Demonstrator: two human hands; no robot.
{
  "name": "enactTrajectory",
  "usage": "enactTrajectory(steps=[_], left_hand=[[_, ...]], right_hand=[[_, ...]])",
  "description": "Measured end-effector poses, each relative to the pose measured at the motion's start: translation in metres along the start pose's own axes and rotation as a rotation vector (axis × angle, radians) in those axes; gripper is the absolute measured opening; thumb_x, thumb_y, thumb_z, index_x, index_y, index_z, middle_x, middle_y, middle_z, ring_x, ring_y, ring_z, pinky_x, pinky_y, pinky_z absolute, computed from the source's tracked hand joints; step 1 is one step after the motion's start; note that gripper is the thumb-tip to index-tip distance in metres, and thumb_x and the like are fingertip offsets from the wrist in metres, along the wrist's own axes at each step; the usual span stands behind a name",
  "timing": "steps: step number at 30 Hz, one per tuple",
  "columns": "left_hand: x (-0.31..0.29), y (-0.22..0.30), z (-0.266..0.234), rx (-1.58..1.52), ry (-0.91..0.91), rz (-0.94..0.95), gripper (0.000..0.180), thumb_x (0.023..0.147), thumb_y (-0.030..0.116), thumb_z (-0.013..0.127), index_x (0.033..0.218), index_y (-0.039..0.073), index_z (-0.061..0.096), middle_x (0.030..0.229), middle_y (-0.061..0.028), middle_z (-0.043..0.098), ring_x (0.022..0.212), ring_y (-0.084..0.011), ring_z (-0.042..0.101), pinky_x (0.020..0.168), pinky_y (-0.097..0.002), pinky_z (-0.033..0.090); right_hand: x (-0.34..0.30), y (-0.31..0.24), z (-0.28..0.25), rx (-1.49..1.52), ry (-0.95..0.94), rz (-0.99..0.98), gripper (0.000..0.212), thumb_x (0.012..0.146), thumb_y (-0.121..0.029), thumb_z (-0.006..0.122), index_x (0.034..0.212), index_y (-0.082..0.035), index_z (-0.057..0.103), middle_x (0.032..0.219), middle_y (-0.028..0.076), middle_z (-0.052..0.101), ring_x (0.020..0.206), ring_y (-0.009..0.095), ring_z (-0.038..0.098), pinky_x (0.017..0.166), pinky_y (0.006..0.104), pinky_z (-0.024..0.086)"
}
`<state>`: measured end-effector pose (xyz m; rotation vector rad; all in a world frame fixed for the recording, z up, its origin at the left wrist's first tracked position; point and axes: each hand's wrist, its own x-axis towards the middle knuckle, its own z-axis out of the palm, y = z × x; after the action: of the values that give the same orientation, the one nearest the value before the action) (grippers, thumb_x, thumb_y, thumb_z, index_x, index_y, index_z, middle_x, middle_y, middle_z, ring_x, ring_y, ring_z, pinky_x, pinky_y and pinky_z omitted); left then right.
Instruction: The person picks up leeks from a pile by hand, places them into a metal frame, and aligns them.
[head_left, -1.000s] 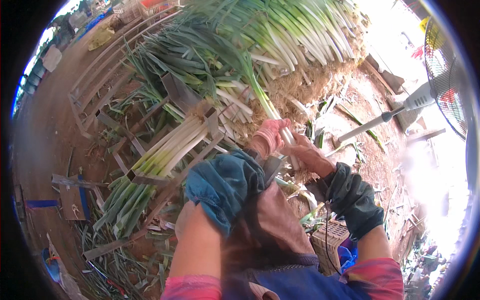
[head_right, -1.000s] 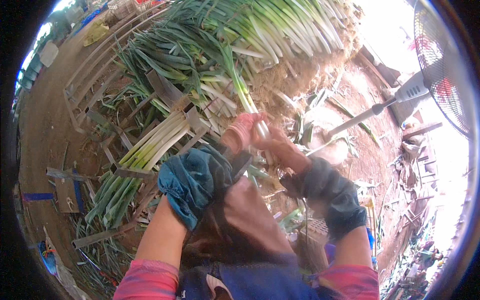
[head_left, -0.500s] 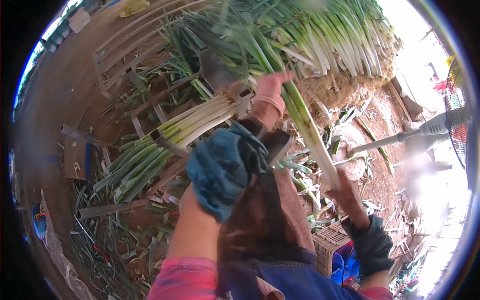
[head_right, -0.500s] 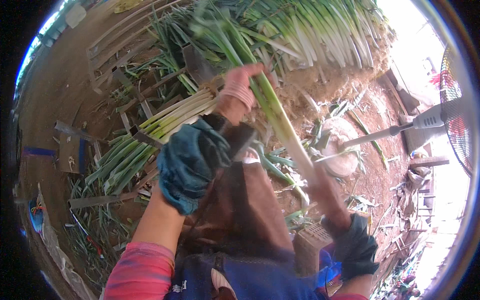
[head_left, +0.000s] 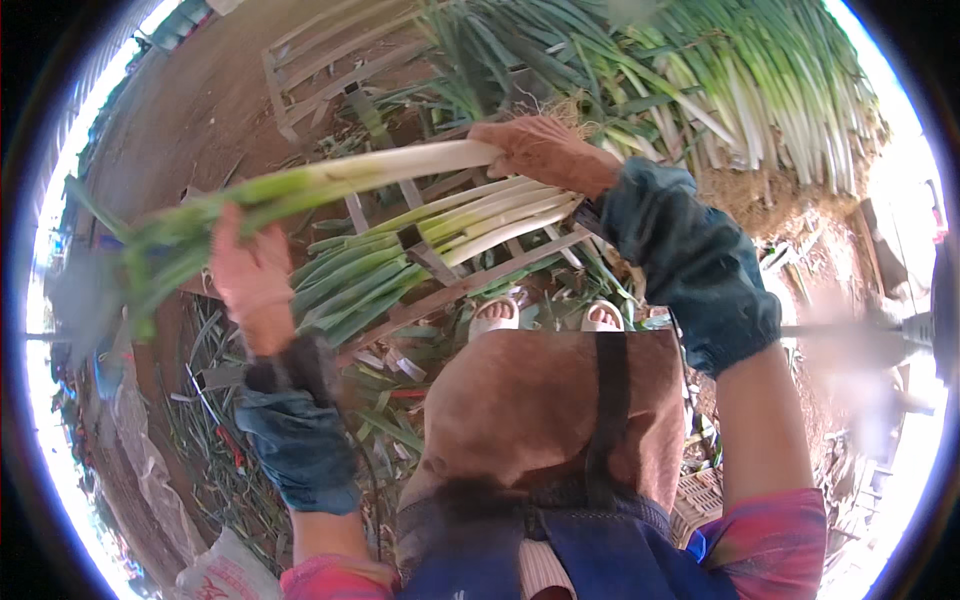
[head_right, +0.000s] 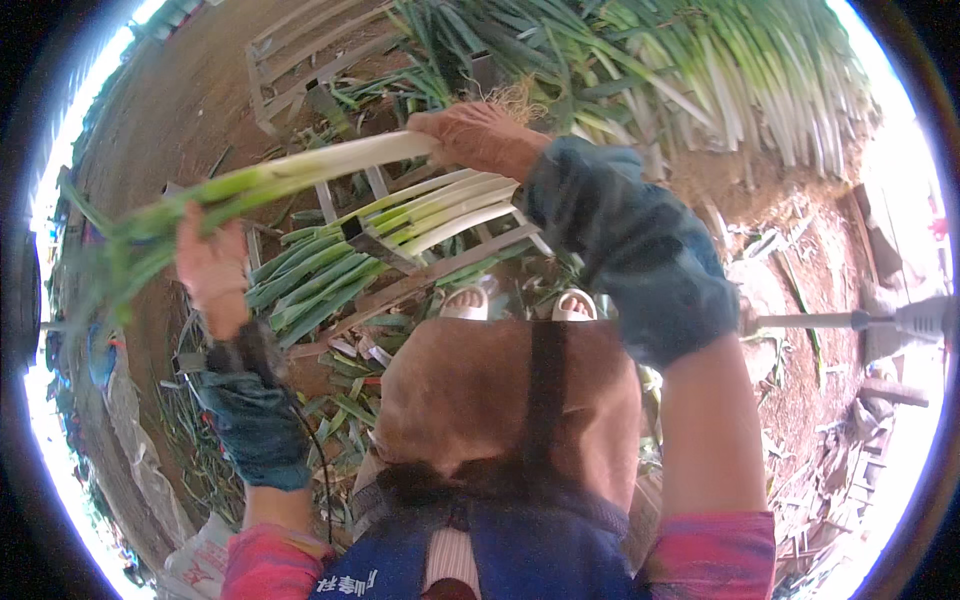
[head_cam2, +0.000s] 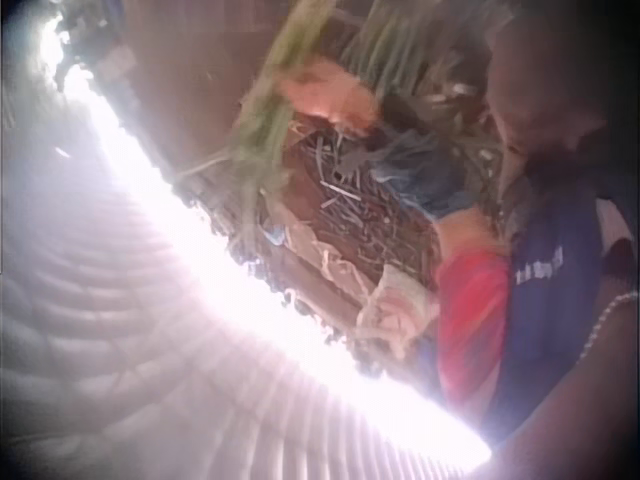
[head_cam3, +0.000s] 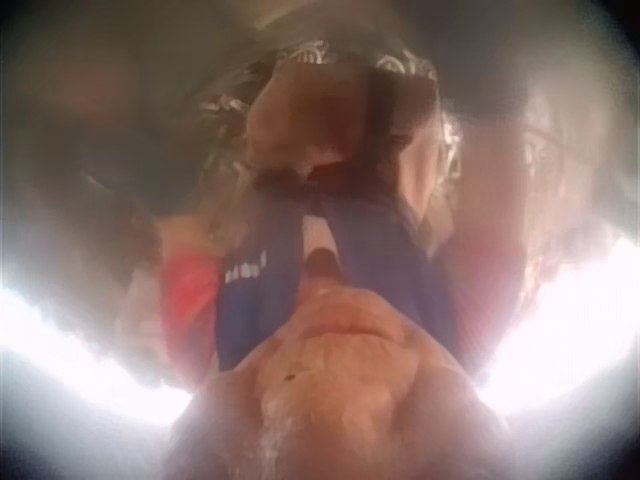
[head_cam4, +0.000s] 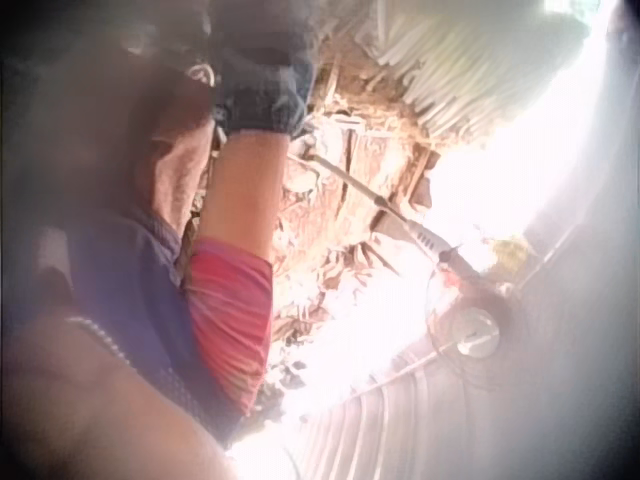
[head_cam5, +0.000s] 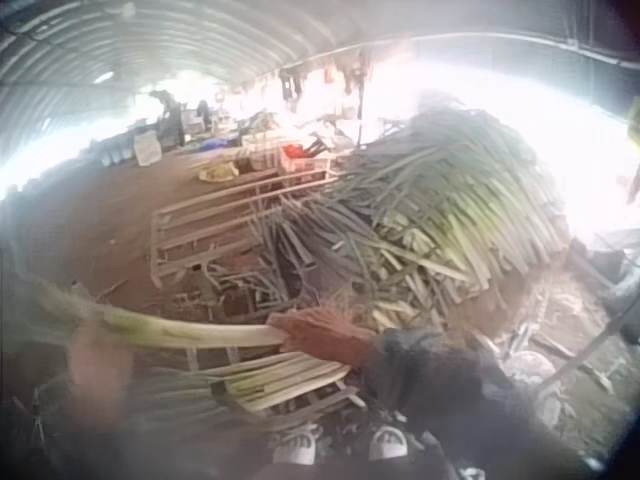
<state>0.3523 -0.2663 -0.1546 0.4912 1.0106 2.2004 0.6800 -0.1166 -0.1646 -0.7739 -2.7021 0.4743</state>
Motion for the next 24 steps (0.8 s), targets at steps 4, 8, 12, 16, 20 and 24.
enactTrajectory(steps=[4,8,12,16,20,24], left_hand=[[-0.049,-0.068,-0.088,0.569,-0.303,-0.452,0.028,0.086,0.016,0.058,0.109,0.001,0.055,0.098,-0.0128,0.062,0.09,-0.026,0.06,0.076,-0.0396,0.051],[-0.06,-0.085,-0.09,0.848,-0.097,-0.709,0.039,0.081,0.024,0.063,0.115,0.006,0.056,0.109,-0.0076,0.061,0.097,-0.0178,0.057,0.074,-0.0311,0.048],[-0.011,-0.131,-0.063,1.625,-0.758,0.583,0.046,0.075,0.032,0.067,0.113,0.008,0.056,0.11,-0.01,0.06,0.102,-0.0281,0.055,0.084,-0.0379,0.044],[0.018,-0.155,-0.069,1.894,-1.08,0.248,0.049,0.075,0.037,0.067,0.113,0.009,0.057,0.11,-0.0125,0.059,0.104,-0.032,0.054,0.089,-0.041,0.041],[0.041,-0.143,-0.071,1.788,-1.041,0.163,0.039,0.073,0.035,0.069,0.104,0.012,0.061,0.106,-0.0108,0.062,0.1,-0.0305,0.056,0.086,-0.0405,0.044],[0.068,-0.15,-0.054,1.899,-0.909,0.367,0.042,0.07,0.034,0.072,0.103,0.01,0.061,0.102,-0.0097,0.061,0.098,-0.0292,0.055,0.086,-0.0393,0.044]], right_hand=[[0.003,0.055,0.091,-0.231,-0.115,-0.138,0.029,0.084,-0.018,0.056,0.113,-0.015,0.052,0.088,0.011,0.062,0.078,0.027,0.063,0.077,0.0377,0.049],[-0.041,0.093,0.155,-0.287,0.244,-0.306,0.027,0.087,-0.016,0.05,0.114,-0.015,0.052,0.089,0.012,0.061,0.08,0.03,0.062,0.077,0.0402,0.049],[-0.048,0.1,0.15,-0.164,-0.346,0.186,0.031,0.084,-0.015,0.051,0.115,-0.017,0.053,0.099,0.011,0.058,0.101,0.029,0.056,0.088,0.0446,0.043],[-0.04,0.088,0.126,-0.268,-0.022,-0.023,0.028,0.08,-0.017,0.055,0.108,-0.015,0.053,0.094,0.009,0.058,0.092,0.029,0.057,0.083,0.0421,0.044],[-0.025,0.084,0.119,-0.256,0.082,-0.013,0.018,0.082,-0.02,0.055,0.099,-0.015,0.055,0.084,0.007,0.058,0.082,0.027,0.056,0.075,0.0428,0.042],[0.005,0.097,0.125,-0.258,0.114,0.095,0.015,0.085,-0.023,0.053,0.097,-0.014,0.055,0.089,0.011,0.056,0.083,0.027,0.056,0.075,0.042,0.043]])
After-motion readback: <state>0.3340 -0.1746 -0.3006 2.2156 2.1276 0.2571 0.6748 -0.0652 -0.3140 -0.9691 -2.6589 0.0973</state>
